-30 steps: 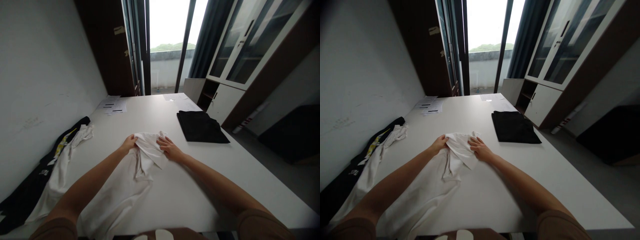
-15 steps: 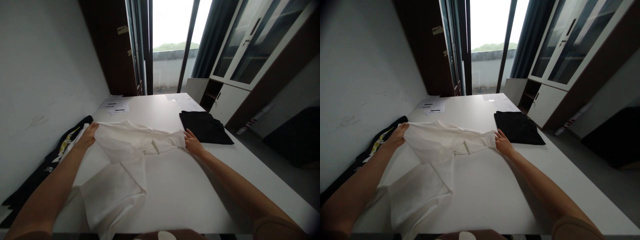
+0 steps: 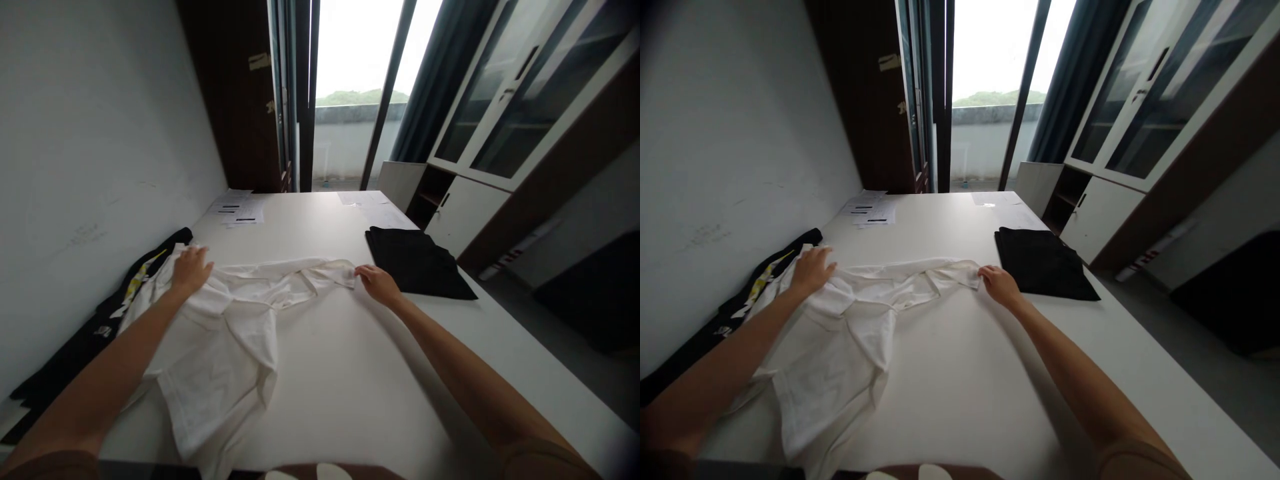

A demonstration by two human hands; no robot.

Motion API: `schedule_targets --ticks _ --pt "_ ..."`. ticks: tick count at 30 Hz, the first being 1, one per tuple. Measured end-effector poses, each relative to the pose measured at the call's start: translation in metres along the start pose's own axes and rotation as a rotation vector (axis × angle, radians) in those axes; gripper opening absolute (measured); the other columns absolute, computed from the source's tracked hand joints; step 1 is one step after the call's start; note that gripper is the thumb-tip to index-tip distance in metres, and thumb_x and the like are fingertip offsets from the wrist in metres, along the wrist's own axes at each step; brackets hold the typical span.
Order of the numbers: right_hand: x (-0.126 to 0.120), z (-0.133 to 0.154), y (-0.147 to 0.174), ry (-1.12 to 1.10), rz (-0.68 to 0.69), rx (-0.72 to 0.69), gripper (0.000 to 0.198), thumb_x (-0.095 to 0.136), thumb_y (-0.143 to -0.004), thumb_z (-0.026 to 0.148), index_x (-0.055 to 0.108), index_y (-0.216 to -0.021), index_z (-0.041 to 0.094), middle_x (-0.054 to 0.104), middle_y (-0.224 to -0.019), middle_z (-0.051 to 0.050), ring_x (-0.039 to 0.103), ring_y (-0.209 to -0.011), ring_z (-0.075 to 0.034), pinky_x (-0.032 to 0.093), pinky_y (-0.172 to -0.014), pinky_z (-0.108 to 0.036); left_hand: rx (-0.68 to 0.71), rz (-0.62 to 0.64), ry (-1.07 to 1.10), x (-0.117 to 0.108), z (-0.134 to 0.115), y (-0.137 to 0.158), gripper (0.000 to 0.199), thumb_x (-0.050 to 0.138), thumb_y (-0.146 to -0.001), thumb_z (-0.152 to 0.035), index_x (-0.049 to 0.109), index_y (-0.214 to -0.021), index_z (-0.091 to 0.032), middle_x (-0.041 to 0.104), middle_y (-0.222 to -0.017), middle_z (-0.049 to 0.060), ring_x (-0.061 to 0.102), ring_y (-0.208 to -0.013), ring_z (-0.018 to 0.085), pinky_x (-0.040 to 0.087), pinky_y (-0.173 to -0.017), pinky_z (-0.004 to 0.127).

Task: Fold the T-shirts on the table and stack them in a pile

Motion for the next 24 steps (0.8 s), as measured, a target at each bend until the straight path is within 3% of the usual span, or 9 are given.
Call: schedule_targets --ticks 2,5,7,11,14,18,22,24 --pt "0.015 0.032 0.001 -0.062 0.051 -0.095 0.032 0.052 -0.099 0.023 0.065 -0.128 0.024 0.068 -0.131 -0.010 0.062 -0.121 -0.026 0.052 -0.102 -0.041 0.101 0.190 0.024 0.030 -0.028 0.022 0.022 0.074 -0.077 -0.026 0.070 -0.098 -0.021 0.069 -0.109 0.007 0.060 -0.113 0.028 0.042 -0.108 0.038" --pt "0.038 0.074 0.000 -0.065 0.075 -0.193 0.057 0.064 -0.095 0.034 0.050 -0.149 0.025 0.048 -0.154 -0.014 0.045 -0.140 -0.032 0.043 -0.112 -0.050 0.342 0.753 0.125 0.071 -0.079 0.076 0.026 0.057 -0.095 -0.038 0.073 -0.110 -0.025 0.072 -0.115 0.006 0.065 -0.109 0.024 0.046 -0.103 0.032" --pt "0.052 0.092 -0.005 -0.063 0.092 -0.241 0.063 0.066 -0.092 0.035 0.047 -0.152 0.027 0.046 -0.155 -0.014 0.042 -0.142 -0.033 0.037 -0.115 -0.053 0.421 0.886 0.133 0.077 -0.102 0.105 0.036 0.056 -0.096 -0.043 0.069 -0.126 -0.029 0.070 -0.127 0.006 0.063 -0.118 0.025 0.043 -0.106 0.032" --pt "0.071 0.110 -0.023 -0.004 0.141 -0.268 0.032 0.061 -0.093 0.024 0.069 -0.124 0.025 0.066 -0.121 -0.011 0.057 -0.117 -0.027 0.039 -0.109 -0.045 0.452 0.936 0.055 0.073 -0.118 0.132 0.065 0.070 -0.085 -0.038 0.054 -0.147 -0.033 0.063 -0.141 0.006 0.060 -0.128 0.028 0.042 -0.108 0.032" --pt "0.073 0.110 -0.033 0.144 0.196 -0.252 0.021 0.059 -0.092 0.020 0.072 -0.107 0.021 0.067 -0.105 -0.011 0.056 -0.107 -0.028 0.040 -0.102 -0.042 0.420 1.023 0.029 0.064 -0.110 0.135 0.065 0.063 -0.080 -0.023 0.055 -0.144 -0.034 0.070 -0.128 0.002 0.067 -0.114 0.026 0.047 -0.098 0.029" --pt "0.057 0.084 -0.034 0.294 0.264 -0.209 0.023 0.057 -0.093 0.019 0.070 -0.111 0.020 0.066 -0.113 -0.013 0.054 -0.110 -0.029 0.038 -0.100 -0.040 0.395 1.094 -0.014 0.037 -0.077 0.128 0.058 0.054 -0.075 -0.015 0.063 -0.130 -0.029 0.073 -0.111 0.000 0.067 -0.102 0.024 0.047 -0.091 0.028" --pt "0.024 0.024 -0.038 0.394 0.260 -0.026 0.025 0.053 -0.094 0.015 0.070 -0.112 0.017 0.065 -0.113 -0.015 0.053 -0.111 -0.029 0.037 -0.097 -0.038 0.407 1.007 -0.247 0.000 -0.009 0.103 0.027 0.053 -0.078 -0.014 0.071 -0.095 -0.023 0.072 -0.095 0.003 0.066 -0.093 0.023 0.045 -0.086 0.029" --pt "0.008 -0.002 -0.047 0.395 0.214 0.064 0.024 0.052 -0.095 0.014 0.071 -0.110 0.017 0.064 -0.115 -0.015 0.051 -0.113 -0.029 0.036 -0.098 -0.038 0.404 0.844 -0.461 -0.017 0.026 0.081 0.022 0.053 -0.080 -0.013 0.071 -0.089 -0.021 0.070 -0.094 0.006 0.064 -0.096 0.025 0.044 -0.088 0.033"
Point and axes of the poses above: each hand's wrist, its own y-axis away from the middle knuckle, its own x-axis out of the palm, z = x × y, the point moved 5 cm from there along -y, towards the middle knuckle
